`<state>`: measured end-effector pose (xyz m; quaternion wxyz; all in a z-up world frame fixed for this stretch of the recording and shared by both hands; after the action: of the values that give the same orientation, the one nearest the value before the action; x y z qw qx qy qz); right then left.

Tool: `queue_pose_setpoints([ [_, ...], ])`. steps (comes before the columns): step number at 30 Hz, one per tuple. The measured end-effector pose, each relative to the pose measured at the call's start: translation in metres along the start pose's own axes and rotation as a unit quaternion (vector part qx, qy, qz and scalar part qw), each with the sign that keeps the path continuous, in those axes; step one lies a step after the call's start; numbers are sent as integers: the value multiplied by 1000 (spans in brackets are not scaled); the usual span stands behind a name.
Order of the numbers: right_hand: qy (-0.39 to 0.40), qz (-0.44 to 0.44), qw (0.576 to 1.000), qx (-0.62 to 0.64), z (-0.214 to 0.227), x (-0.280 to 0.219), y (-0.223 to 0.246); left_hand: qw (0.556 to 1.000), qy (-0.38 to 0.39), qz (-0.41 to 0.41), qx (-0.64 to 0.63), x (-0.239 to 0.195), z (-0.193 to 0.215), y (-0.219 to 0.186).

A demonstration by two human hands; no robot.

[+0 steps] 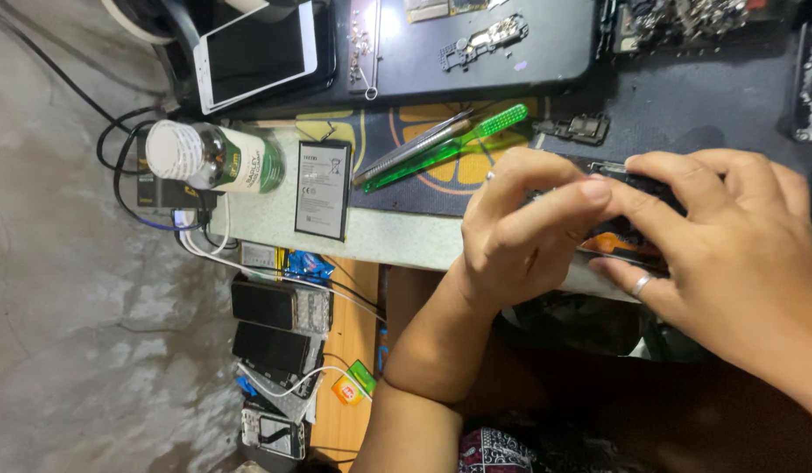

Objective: The person uses a screwdriver to remove screws from the back of a disassembled mobile phone. They then use their fingers to lift and remove a small internal component from the phone chassis.

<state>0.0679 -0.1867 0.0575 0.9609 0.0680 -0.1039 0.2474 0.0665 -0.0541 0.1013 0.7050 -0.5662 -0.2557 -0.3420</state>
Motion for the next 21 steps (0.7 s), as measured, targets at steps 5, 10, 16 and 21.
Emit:
queue_pose_setpoints([
  [5, -22, -5, 999, 23, 2, -3, 0, 999, 9, 27, -24, -8, 0, 8],
  [10, -19, -5, 1000, 10, 0, -5, -1, 1000, -4, 29, -11, -10, -2, 11],
  [16, -30, -2, 999, 23, 3, -4, 1, 997, 50, 47, -28, -11, -6, 12],
  [21, -14, -1, 1000, 6, -1, -5, 0, 998, 21, 52, -3, -10, -6, 13],
])
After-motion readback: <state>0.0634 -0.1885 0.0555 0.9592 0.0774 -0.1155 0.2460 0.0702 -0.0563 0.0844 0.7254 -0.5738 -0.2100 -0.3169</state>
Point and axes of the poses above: each hand's wrist, its own x-axis towards the middle knuckle, its own z-axis out of the back of the hand, y = z × x, the point moved 10 cm from there along x, towards the middle knuckle, and after that the axes turned 7 degrees about -x, right-handed, at the moved point
